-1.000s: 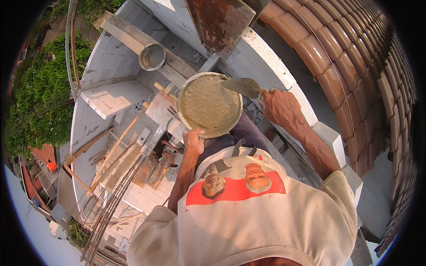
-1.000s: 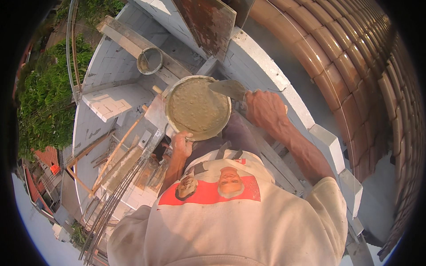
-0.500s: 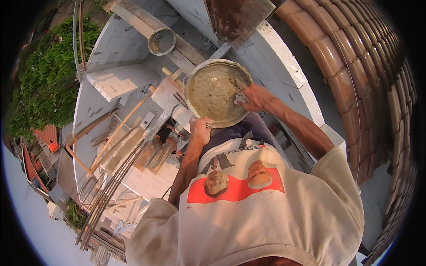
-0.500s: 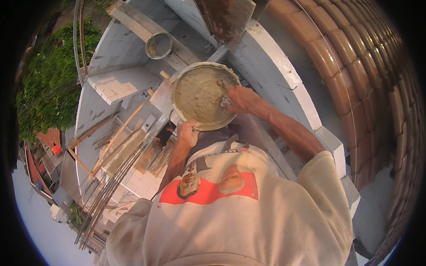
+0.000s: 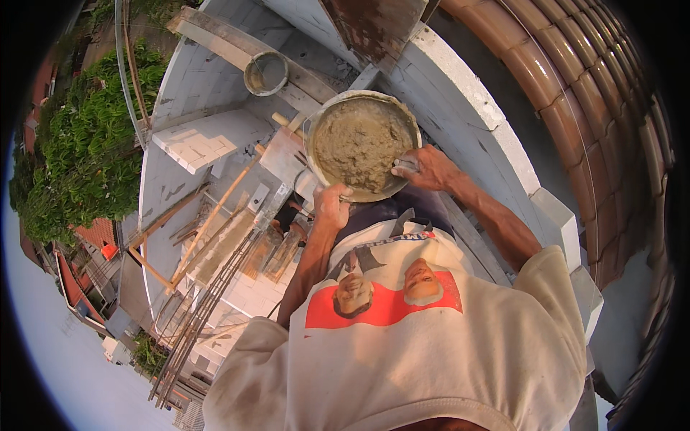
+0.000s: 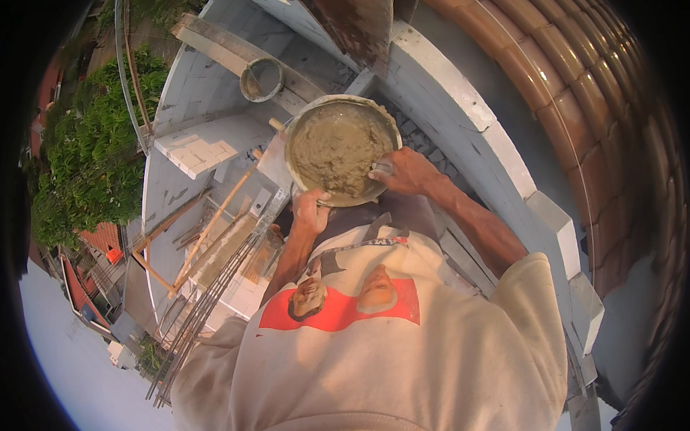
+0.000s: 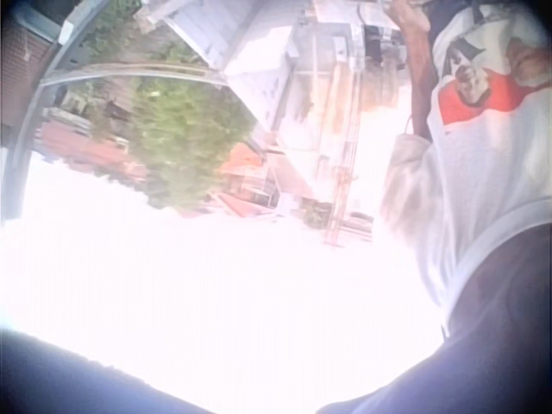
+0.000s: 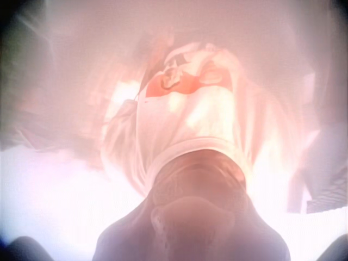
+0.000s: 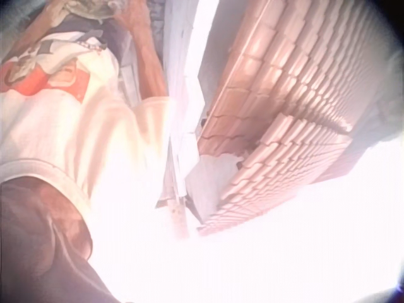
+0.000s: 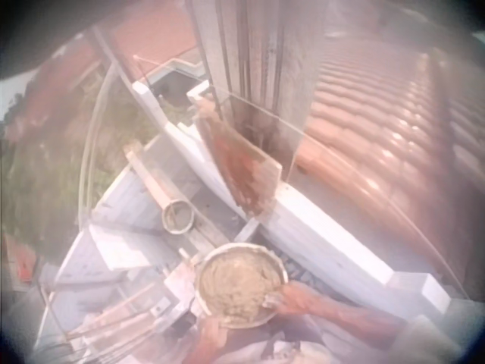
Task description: The person scoops mortar from a bucket using a trowel and applies it to the edge of a roof structure. They repeatedly transfer the material from the bucket to the roof, smoothing it along the edge.
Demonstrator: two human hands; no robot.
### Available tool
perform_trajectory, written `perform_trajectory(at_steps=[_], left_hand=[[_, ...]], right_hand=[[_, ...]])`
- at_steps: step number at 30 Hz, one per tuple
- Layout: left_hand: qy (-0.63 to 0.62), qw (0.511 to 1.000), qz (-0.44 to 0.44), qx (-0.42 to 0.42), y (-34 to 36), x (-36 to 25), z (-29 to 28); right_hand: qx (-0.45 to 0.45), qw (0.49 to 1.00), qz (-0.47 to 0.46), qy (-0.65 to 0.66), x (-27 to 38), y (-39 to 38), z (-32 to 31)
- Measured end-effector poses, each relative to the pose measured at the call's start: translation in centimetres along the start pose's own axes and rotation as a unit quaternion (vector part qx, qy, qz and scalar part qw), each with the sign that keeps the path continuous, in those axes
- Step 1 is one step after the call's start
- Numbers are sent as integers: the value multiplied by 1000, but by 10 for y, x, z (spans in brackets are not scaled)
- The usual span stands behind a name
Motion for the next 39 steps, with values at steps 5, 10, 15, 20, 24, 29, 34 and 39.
perform_trajectory(at_steps=[5,10,15,20,24,29,34,39], left_hand=[[-388,870,-277,-128,17,-51,16],[-381,864,-302,-133,18,-23,7],[-383,853,-332,-121,19,-4,3],[-394,844,-338,-134,18,-7,7],[-267,934,-238,-13,8,7,1],[-396,839,-347,-139,-2,14,4],[-401,850,-322,-111,0,10,7],[-404,838,-338,-145,-2,-5,15]], right_hand=[[-33,999,15,17,-2,-22,-4],[-75,996,6,37,-1,-46,-7],[-92,991,55,79,2,-77,-23],[-170,976,84,111,2,-114,-64],[-232,954,145,124,-21,-130,-113],[-306,923,208,-106,-18,-85,-195],[-403,841,157,-324,-11,7,-209],[-474,832,142,-252,-14,-42,-184]])
Point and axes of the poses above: each hand's wrist, its own y-axis towards the middle knuckle, its own z-axis out of the palm, x = y × z, the point moved 5 cm from there along y, towards the middle knuckle, and after that the axes turned 10 degrees about x, right-handed, at the moved point
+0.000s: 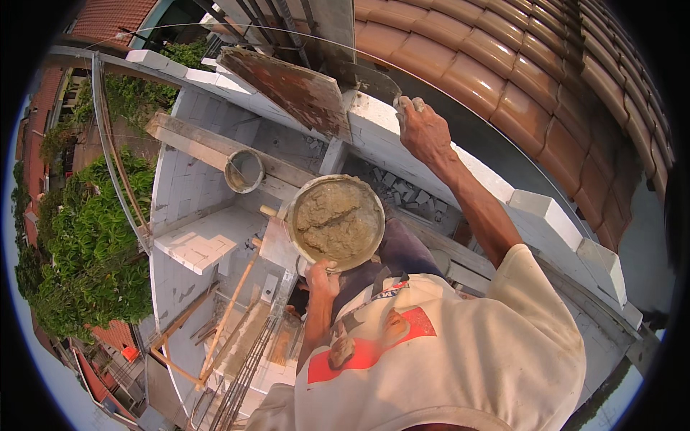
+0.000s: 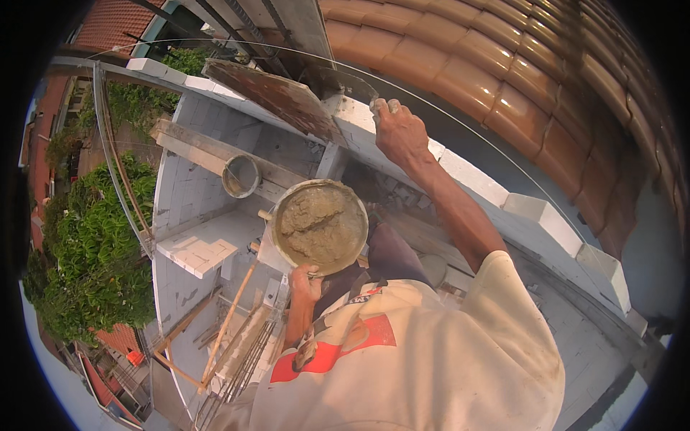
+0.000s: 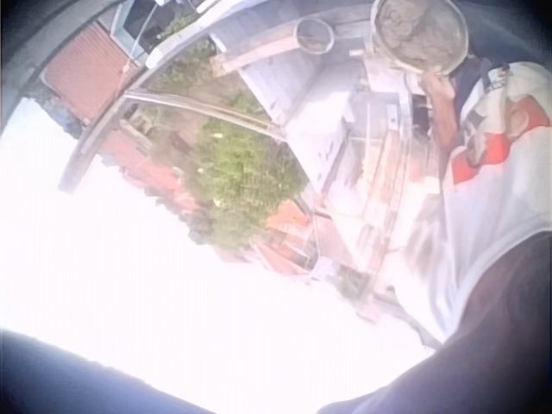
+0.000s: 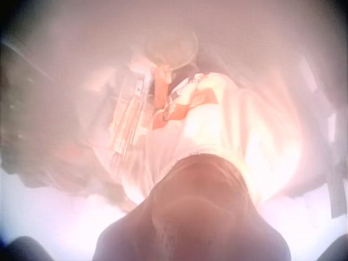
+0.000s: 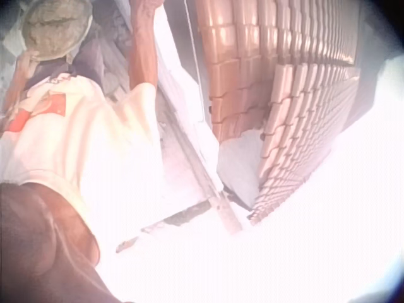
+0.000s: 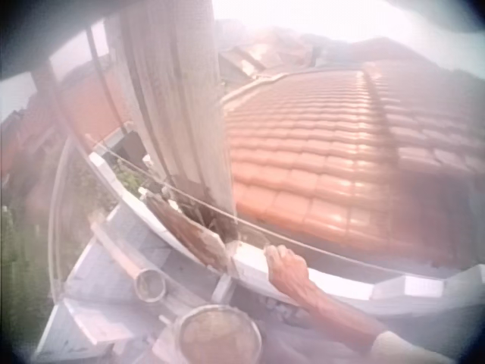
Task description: The person scoops mortar from a bucket using a trowel and applies it to the edge of a roof structure. They repeatedly transfer the material from the bucket to the roof, smoothing it along the edge.
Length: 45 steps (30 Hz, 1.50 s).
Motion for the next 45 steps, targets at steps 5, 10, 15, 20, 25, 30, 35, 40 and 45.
perform_trajectory(at_steps=[5,10,15,20,25,30,35,40,45], left_hand=[[-26,1000,15,-1,-14,-7,28],[6,999,37,3,-1,-4,19],[60,997,48,20,-11,-10,25],[72,993,50,78,-22,-18,40],[65,989,79,102,-27,-21,38],[40,993,69,88,-26,-26,37],[59,997,44,-1,4,-11,8],[32,999,30,-16,-1,-17,20],[41,999,28,3,1,-16,22]], right_hand=[[92,991,-45,91,-12,-76,-18],[295,952,-78,-25,25,-101,-14],[377,914,-140,-55,65,-91,59],[455,856,-247,10,77,-92,123],[424,859,-261,119,78,-106,127],[400,862,-246,191,77,-119,96],[412,863,-151,250,76,-130,74],[427,843,-48,323,64,-134,24],[365,874,53,317,18,-136,-9]])
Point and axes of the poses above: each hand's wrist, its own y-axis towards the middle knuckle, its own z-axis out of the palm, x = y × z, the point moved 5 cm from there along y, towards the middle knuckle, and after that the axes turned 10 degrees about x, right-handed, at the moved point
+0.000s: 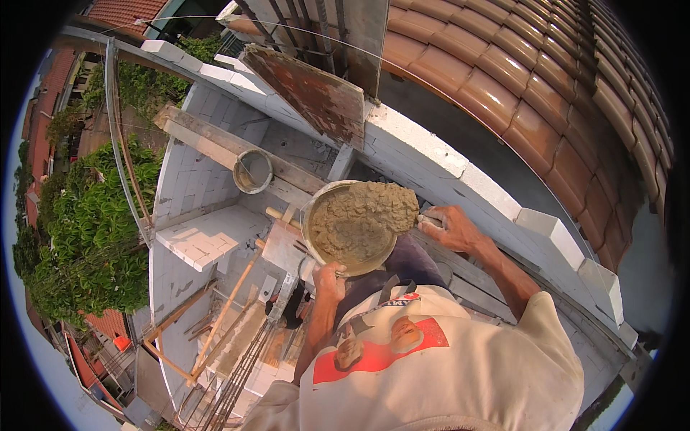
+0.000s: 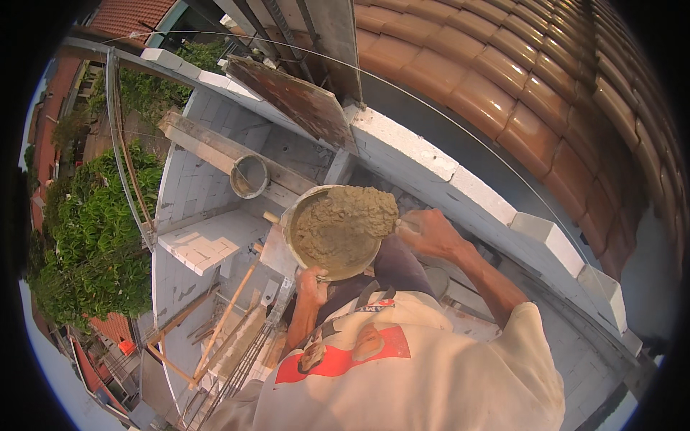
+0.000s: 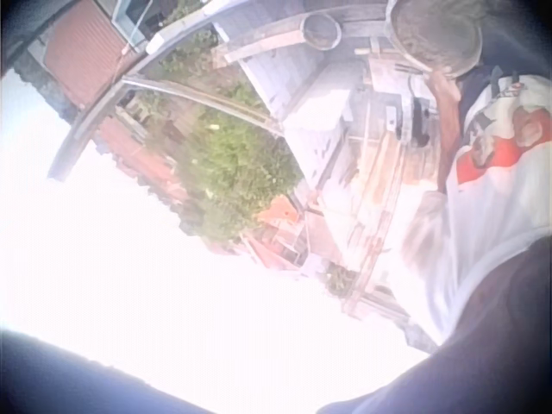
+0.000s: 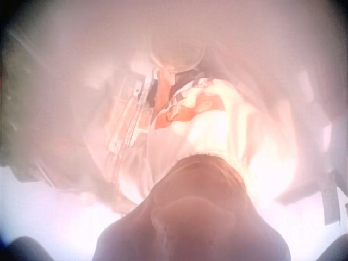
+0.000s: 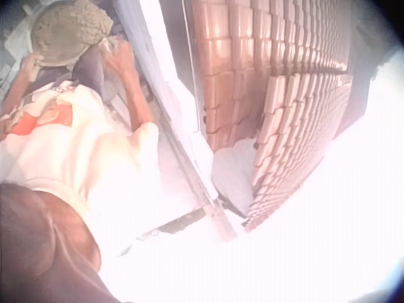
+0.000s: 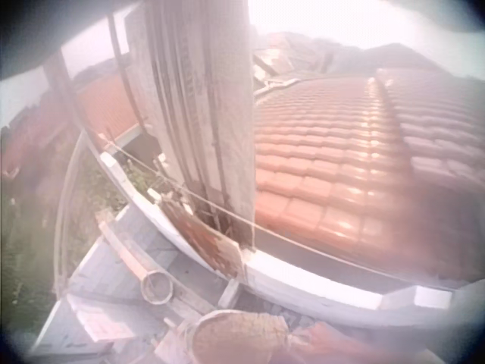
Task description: The person scoops mortar from a bucket using a trowel and applies it to the edge of a roof structure. They repeatedly transfer the material from the bucket to the roof, smoothing it along the edge.
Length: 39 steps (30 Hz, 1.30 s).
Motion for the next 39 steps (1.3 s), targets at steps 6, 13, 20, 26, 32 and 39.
perform_trajectory(at_steps=[6,13,20,26,32,39], left_hand=[[7,1000,14,7,-7,-6,2],[44,998,-24,-24,-2,-3,2],[-4,1000,20,-19,-21,-12,17],[-3,1000,9,-30,-7,6,-2],[-32,999,4,-2,-8,10,-1],[25,999,17,16,-6,2,2]], right_hand=[[-124,990,32,-63,22,-7,-81],[-361,855,-97,-360,69,132,-102],[-396,884,-90,-232,71,70,-91],[-156,920,-49,-357,26,11,-47],[91,861,-8,-501,49,57,6],[193,859,-83,-467,13,110,83]])
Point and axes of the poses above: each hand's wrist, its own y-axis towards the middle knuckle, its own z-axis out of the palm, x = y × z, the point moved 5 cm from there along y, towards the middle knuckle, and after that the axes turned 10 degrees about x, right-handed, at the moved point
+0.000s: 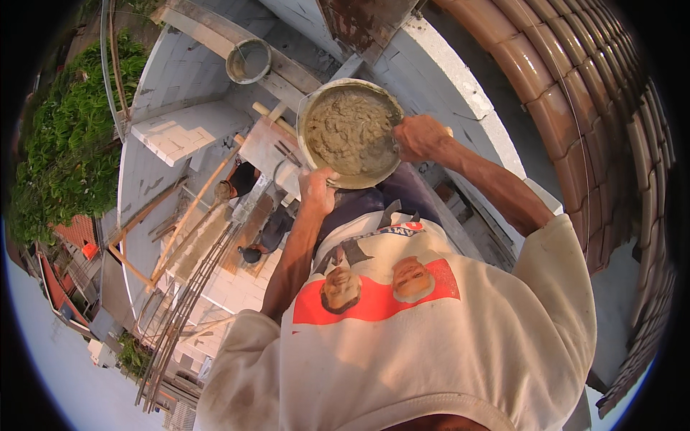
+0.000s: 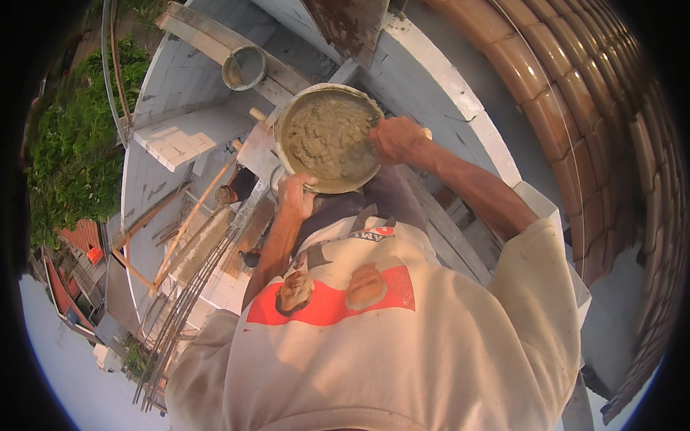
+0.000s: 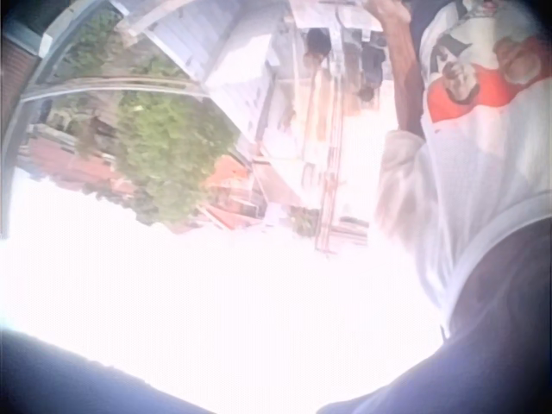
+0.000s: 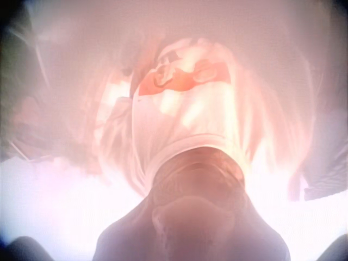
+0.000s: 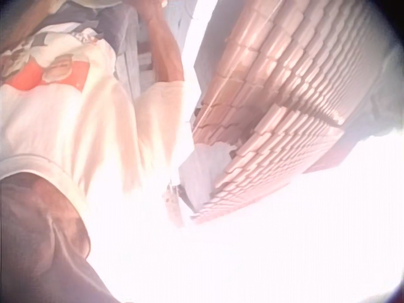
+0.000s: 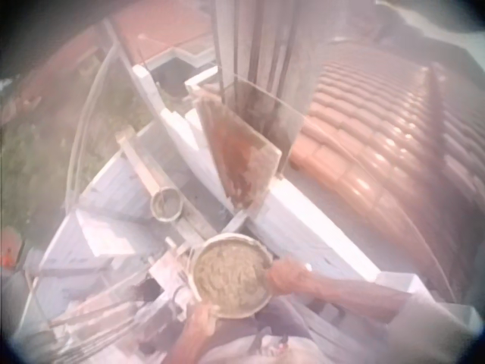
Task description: The person scoops mortar from a bucket using a trowel and applies it to the edge of a roof structure. They repeatedly transfer the material from the bucket to the roof, smoothing it along the edge.
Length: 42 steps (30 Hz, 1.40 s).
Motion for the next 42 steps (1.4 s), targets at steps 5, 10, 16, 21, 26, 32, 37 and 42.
perform_trajectory(at_steps=[5,10,16,21,26,32,37,42], left_hand=[[95,987,118,48,1,-7,-2],[-44,999,21,-4,-5,-10,2],[-21,999,14,27,7,-6,-10],[20,996,-10,-92,8,11,-15],[10,999,-4,-51,3,2,-7],[-10,999,-9,-40,3,-4,-1],[-2,997,-25,-74,10,-1,-5],[-7,999,-34,-19,14,-4,-9]], right_hand=[[25,1000,-5,13,8,7,19],[13,999,-24,46,5,11,20],[-8,992,-43,120,-2,-3,42],[-16,974,-4,225,20,18,61],[-70,944,-3,323,31,-5,51],[-93,925,8,369,21,-20,51],[-160,920,18,357,5,-35,52],[-187,901,46,388,-8,-76,30]])
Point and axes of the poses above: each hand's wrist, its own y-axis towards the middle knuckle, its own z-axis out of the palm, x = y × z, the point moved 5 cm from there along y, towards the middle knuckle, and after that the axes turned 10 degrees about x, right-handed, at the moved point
